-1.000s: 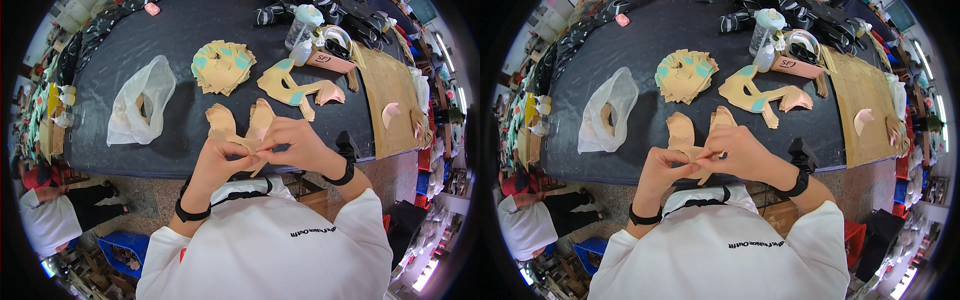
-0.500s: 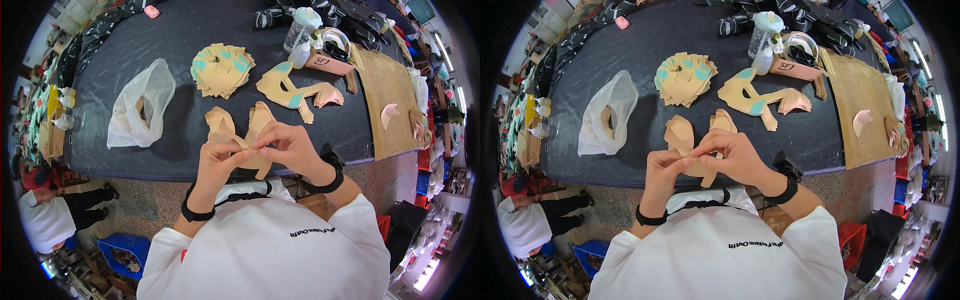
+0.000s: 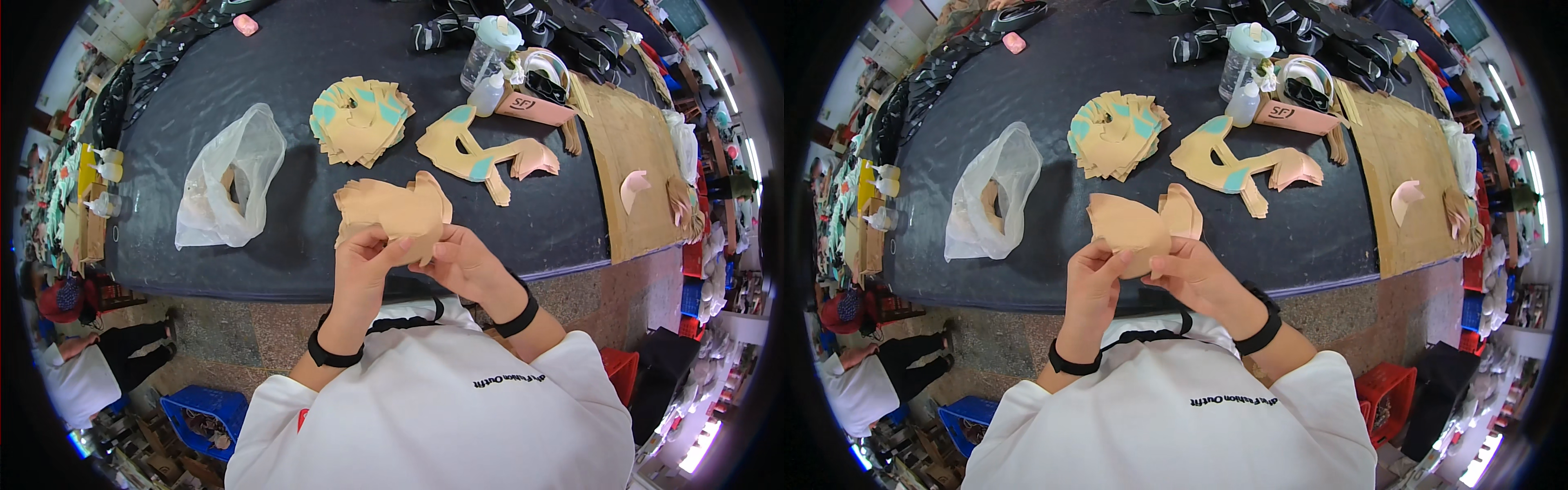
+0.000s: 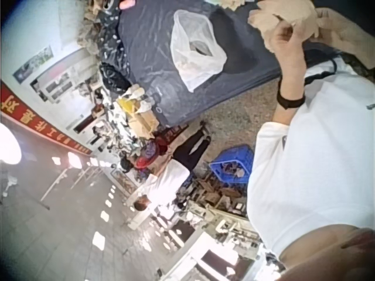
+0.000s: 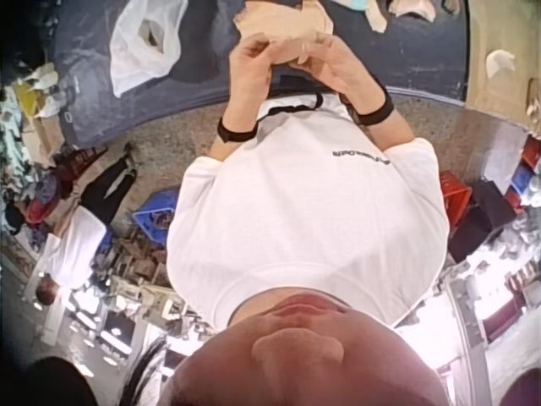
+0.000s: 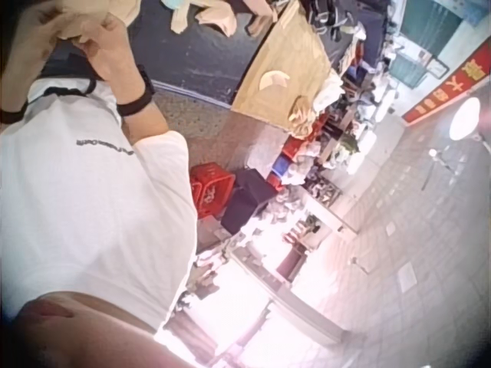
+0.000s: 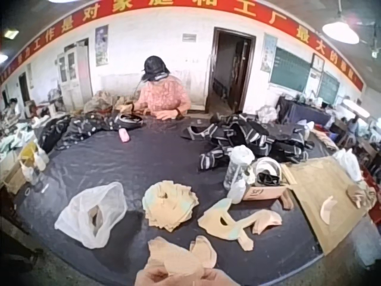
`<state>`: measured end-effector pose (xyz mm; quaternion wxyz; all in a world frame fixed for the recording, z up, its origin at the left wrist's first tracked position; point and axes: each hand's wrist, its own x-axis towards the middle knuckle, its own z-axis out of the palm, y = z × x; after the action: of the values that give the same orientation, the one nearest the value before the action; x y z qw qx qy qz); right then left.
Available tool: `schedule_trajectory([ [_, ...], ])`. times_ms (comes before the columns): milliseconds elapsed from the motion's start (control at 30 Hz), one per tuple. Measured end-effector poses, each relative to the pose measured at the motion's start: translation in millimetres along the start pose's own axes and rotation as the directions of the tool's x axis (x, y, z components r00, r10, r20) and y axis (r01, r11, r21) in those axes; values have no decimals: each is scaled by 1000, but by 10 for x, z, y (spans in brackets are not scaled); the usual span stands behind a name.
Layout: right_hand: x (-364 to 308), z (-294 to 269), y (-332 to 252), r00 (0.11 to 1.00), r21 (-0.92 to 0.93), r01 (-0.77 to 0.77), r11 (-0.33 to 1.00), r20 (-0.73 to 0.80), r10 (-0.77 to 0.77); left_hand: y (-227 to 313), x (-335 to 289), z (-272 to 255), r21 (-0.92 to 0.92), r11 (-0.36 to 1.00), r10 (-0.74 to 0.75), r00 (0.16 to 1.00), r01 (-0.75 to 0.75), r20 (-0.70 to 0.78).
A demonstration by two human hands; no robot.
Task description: Sort and organize leather or synthetic shoe upper components by placing them into a plastic bag.
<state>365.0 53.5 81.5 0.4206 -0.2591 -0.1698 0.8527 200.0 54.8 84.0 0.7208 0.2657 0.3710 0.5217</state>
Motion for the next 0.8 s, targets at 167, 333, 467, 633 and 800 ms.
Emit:
schedule_trajectory([
  [167, 51, 30, 49, 979, -164, 88, 982, -166, -116, 13, 13, 32, 254, 967, 26, 999, -15, -40],
  [333, 65, 29, 38, 962, -261, 131, 956, -202, -187, -13, 20, -15, 515, 850, 136, 991, -109, -16],
  [467, 74, -9, 129, 941, -235, 235, 943, -188, -282, 39, -7, -13, 253, 968, 4, 1000, -7, 12],
  [633, 48, -150, 261, 972, 83, 218, 972, -111, -209, -65, 25, -146, -197, 894, -367, 910, 402, 191],
  [800, 16, -333, 300, 976, -116, 169, 979, -119, -182, -193, -1, -218, 9, 953, -303, 946, 304, 113],
])
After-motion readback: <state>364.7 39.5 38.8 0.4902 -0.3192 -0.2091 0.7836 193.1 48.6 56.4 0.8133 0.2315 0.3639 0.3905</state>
